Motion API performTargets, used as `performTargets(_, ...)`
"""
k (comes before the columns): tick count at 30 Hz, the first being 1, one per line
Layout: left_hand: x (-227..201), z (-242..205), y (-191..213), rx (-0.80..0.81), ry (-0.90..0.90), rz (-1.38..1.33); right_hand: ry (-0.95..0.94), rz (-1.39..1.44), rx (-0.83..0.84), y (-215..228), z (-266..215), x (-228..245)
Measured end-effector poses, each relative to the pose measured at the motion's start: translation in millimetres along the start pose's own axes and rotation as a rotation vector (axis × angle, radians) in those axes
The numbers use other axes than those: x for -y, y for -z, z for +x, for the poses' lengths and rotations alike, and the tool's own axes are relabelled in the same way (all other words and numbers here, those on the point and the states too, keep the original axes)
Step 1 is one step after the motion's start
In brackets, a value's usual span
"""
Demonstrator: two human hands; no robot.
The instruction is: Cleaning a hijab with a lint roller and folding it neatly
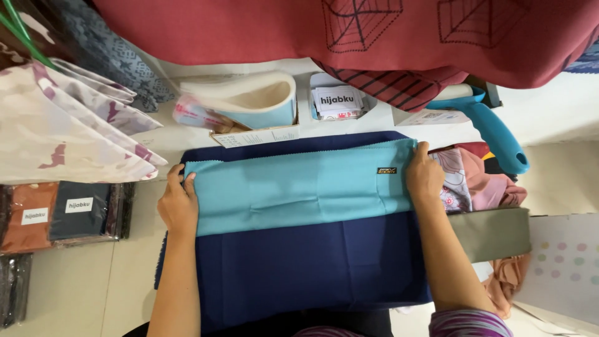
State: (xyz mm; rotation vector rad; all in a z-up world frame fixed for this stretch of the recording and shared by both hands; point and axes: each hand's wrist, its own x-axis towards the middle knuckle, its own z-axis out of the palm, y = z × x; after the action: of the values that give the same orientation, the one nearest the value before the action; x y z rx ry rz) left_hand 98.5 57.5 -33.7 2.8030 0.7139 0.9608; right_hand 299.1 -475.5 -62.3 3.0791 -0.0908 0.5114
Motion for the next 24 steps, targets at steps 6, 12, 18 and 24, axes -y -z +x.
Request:
performTargets(6, 7, -6, -23, -0.062, -0.084, 0.160, -0.001, -0.015, 0.135, -12, 5, -1)
performTargets(12, -20, -6, 17, -0.009, -0.002, 0.030, -0.029, 0.020, 0.135, 24, -4, 6)
performTargets(18, -104, -45, 34, 0.128, -0.288, -0.179, 0.351, 0.726, -0.253, 103, -83, 101)
performTargets(24, -108, -74, 24, 0.327, -0.575, -0.179, 0.778, 0.323, 0.174, 99, -113, 98)
